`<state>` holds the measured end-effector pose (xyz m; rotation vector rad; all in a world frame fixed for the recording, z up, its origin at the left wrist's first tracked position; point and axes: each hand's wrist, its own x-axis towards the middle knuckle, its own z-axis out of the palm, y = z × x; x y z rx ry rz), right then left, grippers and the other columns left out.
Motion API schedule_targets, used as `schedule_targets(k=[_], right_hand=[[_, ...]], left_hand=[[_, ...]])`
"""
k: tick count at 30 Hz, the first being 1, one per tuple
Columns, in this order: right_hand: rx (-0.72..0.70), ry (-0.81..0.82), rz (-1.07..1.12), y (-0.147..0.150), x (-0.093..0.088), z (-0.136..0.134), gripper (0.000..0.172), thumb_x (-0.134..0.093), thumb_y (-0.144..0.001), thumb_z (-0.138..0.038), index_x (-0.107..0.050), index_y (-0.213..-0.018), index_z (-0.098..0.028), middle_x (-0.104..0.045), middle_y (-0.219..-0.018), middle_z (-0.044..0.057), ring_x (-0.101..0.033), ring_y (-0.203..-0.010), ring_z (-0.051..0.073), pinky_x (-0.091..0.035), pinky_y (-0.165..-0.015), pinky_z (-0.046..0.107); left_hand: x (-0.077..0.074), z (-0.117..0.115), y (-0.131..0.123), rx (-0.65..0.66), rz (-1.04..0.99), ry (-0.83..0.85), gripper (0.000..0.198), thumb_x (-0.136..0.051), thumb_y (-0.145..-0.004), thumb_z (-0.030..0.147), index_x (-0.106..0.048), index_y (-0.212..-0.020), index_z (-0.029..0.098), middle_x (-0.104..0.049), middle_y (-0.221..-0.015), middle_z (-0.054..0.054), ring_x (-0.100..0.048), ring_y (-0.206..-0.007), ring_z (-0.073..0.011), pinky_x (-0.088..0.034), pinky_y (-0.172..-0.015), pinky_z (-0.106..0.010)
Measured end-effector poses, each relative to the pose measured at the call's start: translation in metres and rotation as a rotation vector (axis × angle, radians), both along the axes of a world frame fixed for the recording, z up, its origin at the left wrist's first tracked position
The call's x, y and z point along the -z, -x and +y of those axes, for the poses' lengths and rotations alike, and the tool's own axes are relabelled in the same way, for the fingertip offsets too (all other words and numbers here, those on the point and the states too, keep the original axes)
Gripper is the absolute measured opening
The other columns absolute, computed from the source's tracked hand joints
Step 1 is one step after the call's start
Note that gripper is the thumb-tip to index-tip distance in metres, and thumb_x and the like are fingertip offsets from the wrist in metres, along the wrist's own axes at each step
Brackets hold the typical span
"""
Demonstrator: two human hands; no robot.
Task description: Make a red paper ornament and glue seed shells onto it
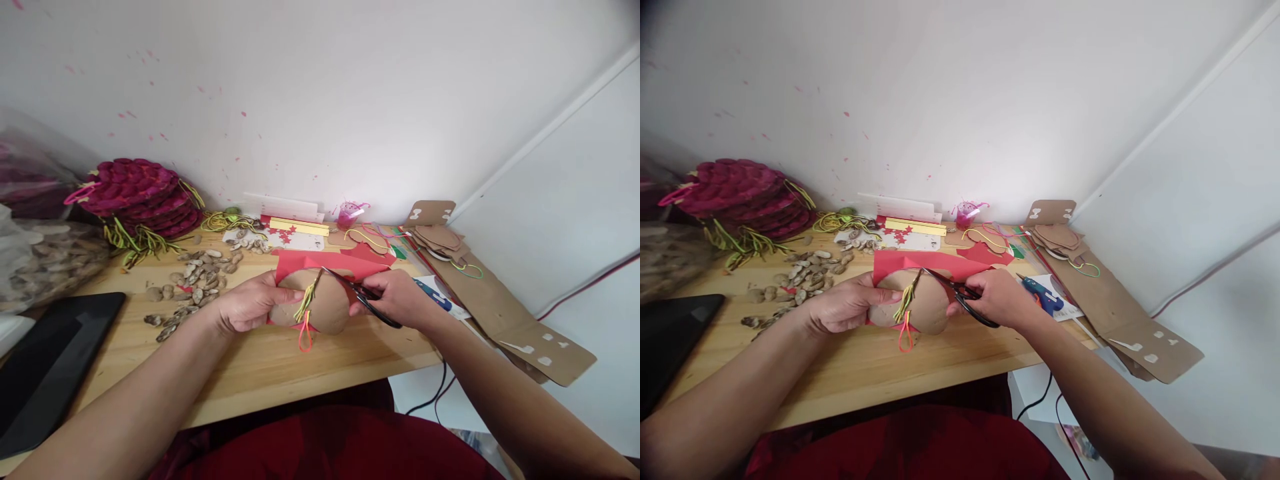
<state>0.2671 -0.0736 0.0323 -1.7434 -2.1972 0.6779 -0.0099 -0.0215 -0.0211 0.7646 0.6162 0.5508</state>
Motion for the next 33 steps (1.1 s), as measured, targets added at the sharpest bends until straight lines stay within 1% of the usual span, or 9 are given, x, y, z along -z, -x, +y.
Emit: schedule_targets(k=[8, 12, 14, 17, 19, 22, 24, 28, 33], right_hand=[[-0.013, -0.025, -0.009, 0.004, -0.007, 0.001, 0.048, -0.077, -0.076, -0.061, -0.063, -0.058, -0.018, -0.043, -0.054, -0.004, -0.031, -0.057, 0.011, -0.021, -0.052, 0.027], [-0.021, -0.004, -0.026, -0.003, -0.003, 0.000, 0.053, -0.078, -0.075, -0.062, -0.051, -0.057, -0.020, -0.038, -0.056, -0.005, -0.029, -0.057, 0.012, -0.019, -0.052, 0.028], [-0.019, 0.028, -0.041, -0.012, -0.001, -0.005, 0.055, -0.079, -0.075, -0.060, -0.044, -0.059, -0.020, -0.035, -0.057, -0.006, -0.028, -0.057, 0.011, -0.020, -0.052, 0.027], [-0.015, 0.120, 0.013, -0.024, -0.001, -0.017, 0.051, -0.079, -0.076, -0.059, -0.047, -0.063, -0.021, -0.038, -0.058, -0.006, -0.031, -0.058, 0.011, -0.023, -0.051, 0.027], [0.030, 0.134, 0.121, -0.026, -0.002, -0.028, 0.050, -0.080, -0.075, -0.059, -0.050, -0.064, -0.021, -0.042, -0.059, -0.006, -0.035, -0.057, 0.012, -0.027, -0.051, 0.026], [0.178, 0.037, 0.326, -0.015, -0.001, -0.036, 0.042, -0.080, -0.076, -0.058, -0.061, -0.074, -0.021, -0.061, -0.067, -0.001, -0.050, -0.060, 0.015, -0.039, -0.055, 0.028], [0.225, -0.026, 0.403, -0.001, 0.001, -0.034, 0.038, -0.079, -0.078, -0.057, -0.067, -0.081, -0.021, -0.068, -0.074, 0.002, -0.056, -0.064, 0.017, -0.045, -0.059, 0.029], [0.198, -0.025, 0.493, 0.027, 0.010, -0.017, 0.041, -0.082, -0.074, -0.057, -0.069, -0.087, -0.021, -0.070, -0.080, 0.003, -0.060, -0.070, 0.019, -0.049, -0.066, 0.031], [0.222, 0.072, 0.582, 0.041, 0.020, -0.006, 0.042, -0.084, -0.069, -0.055, -0.062, -0.075, -0.020, -0.060, -0.070, -0.002, -0.053, -0.064, 0.015, -0.045, -0.060, 0.028]], left_hand=[[0.002, 0.000, 0.000, 0.004, 0.010, -0.022, 0.049, -0.093, -0.064, 0.019, -0.077, -0.110, 0.017, -0.081, -0.100, -0.011, -0.077, -0.082, -0.0250, -0.062, -0.078, -0.035], [0.003, 0.001, 0.001, 0.003, -0.002, -0.024, 0.045, -0.092, -0.066, 0.018, -0.077, -0.108, 0.016, -0.081, -0.101, -0.012, -0.077, -0.083, -0.0243, -0.062, -0.077, -0.034], [0.002, 0.002, 0.002, -0.018, -0.009, -0.027, 0.045, -0.092, -0.065, 0.017, -0.077, -0.107, 0.015, -0.081, -0.101, -0.012, -0.077, -0.082, -0.0233, -0.062, -0.077, -0.034], [-0.001, 0.004, 0.003, -0.050, -0.025, -0.038, 0.048, -0.093, -0.065, 0.017, -0.076, -0.110, 0.016, -0.081, -0.099, -0.010, -0.077, -0.081, -0.0224, -0.062, -0.076, -0.032], [-0.002, 0.005, 0.004, -0.073, -0.029, -0.043, 0.051, -0.093, -0.066, 0.018, -0.075, -0.113, 0.016, -0.081, -0.100, -0.010, -0.077, -0.083, -0.0229, -0.063, -0.077, -0.033], [-0.001, 0.005, 0.004, -0.086, -0.028, -0.046, 0.050, -0.092, -0.067, 0.017, -0.074, -0.114, 0.017, -0.081, -0.103, -0.010, -0.078, -0.088, -0.0246, -0.064, -0.079, -0.034], [-0.001, 0.004, 0.004, -0.079, -0.025, -0.056, 0.050, -0.091, -0.069, 0.017, -0.073, -0.116, 0.017, -0.081, -0.105, -0.011, -0.078, -0.091, -0.0254, -0.064, -0.080, -0.034], [0.000, 0.003, 0.003, -0.062, -0.022, -0.071, 0.052, -0.091, -0.069, 0.018, -0.073, -0.118, 0.017, -0.081, -0.102, -0.011, -0.078, -0.089, -0.0257, -0.064, -0.079, -0.034], [-0.002, 0.001, 0.002, -0.036, -0.038, -0.071, 0.051, -0.092, -0.068, 0.020, -0.075, -0.116, 0.016, -0.081, -0.098, -0.011, -0.078, -0.085, -0.0250, -0.063, -0.079, -0.034]])
